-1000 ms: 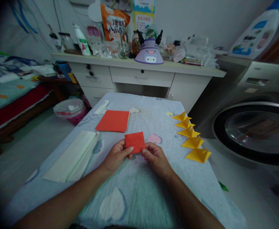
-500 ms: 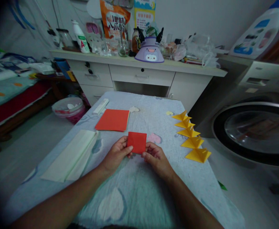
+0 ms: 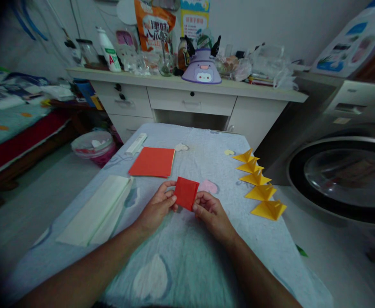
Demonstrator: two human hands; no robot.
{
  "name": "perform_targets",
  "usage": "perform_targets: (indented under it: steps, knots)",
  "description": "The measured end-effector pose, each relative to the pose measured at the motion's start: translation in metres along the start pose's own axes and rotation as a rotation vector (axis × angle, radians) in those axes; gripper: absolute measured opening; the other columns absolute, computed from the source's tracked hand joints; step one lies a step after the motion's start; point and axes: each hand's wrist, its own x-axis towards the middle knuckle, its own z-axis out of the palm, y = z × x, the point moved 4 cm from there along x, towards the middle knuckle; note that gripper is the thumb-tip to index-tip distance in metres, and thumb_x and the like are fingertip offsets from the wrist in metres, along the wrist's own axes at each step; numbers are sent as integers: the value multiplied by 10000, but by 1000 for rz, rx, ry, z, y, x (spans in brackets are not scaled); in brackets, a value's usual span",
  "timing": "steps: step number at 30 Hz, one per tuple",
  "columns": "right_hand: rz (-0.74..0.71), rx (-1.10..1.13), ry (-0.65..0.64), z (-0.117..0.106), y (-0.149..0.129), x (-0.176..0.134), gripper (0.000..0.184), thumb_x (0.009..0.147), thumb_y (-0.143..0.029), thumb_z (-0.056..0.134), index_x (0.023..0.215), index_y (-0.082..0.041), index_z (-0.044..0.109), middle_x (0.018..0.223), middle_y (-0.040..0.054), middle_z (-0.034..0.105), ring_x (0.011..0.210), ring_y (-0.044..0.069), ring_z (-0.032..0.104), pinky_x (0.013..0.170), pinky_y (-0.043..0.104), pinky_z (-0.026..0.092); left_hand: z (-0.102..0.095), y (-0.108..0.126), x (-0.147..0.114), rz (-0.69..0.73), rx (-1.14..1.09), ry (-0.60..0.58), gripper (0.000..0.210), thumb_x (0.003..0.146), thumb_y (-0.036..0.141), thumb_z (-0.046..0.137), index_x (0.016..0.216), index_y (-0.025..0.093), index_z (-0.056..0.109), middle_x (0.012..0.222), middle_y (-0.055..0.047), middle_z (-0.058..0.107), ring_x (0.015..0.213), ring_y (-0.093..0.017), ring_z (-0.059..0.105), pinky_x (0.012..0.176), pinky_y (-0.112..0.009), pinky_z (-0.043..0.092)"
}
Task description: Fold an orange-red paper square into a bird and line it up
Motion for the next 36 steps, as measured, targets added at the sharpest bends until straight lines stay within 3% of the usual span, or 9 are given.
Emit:
perform_targets:
  steps: [4, 10, 22, 32, 36]
  knots:
    - [9, 1, -10, 3, 0, 0, 280, 779, -449, 729, 881, -209, 627, 734, -15, 554, 596, 111, 437, 558, 227, 348, 0, 2, -1, -19, -44, 21, 411, 787, 261, 631, 1159, 221, 460, 751, 25, 609, 553, -87, 516, 591, -232, 398]
    - [-3, -9, -84, 6, 2, 0, 283, 801, -450, 706, 936, -209, 646, 791, 2, 592, 621, 117, 454, 570, 230, 353, 3, 4, -2, -15, -33, -47, 519, 789, 235, 634, 1250, 220, 395, 827, -4, 658, 611, -116, 601, 608, -248, 452]
    - [-8, 25, -41, 3, 8, 3, 223, 827, -403, 699, 927, -208, 653, 766, -10, 577, 592, 101, 439, 547, 222, 359, 4, 4, -3, -43, -37, -24, 608, 768, 271, 685, 1274, 199, 356, 871, -28, 682, 635, -143, 674, 614, -268, 512]
    - [-11, 63, -25, 0, 14, 5, 208, 814, -368, 719, 938, -214, 652, 748, -25, 575, 551, 81, 431, 508, 200, 350, 2, 8, -4, -5, -18, 6, 521, 794, 259, 671, 1251, 185, 432, 866, -40, 706, 650, -141, 666, 564, -224, 470]
    - [-33, 86, 15, -2, 15, 5, 180, 828, -354, 706, 920, -211, 649, 706, -29, 558, 546, 84, 435, 503, 202, 362, 6, 11, -2, 83, -37, -54, 493, 758, 201, 708, 1216, 150, 533, 974, -77, 730, 877, -177, 682, 781, -277, 503]
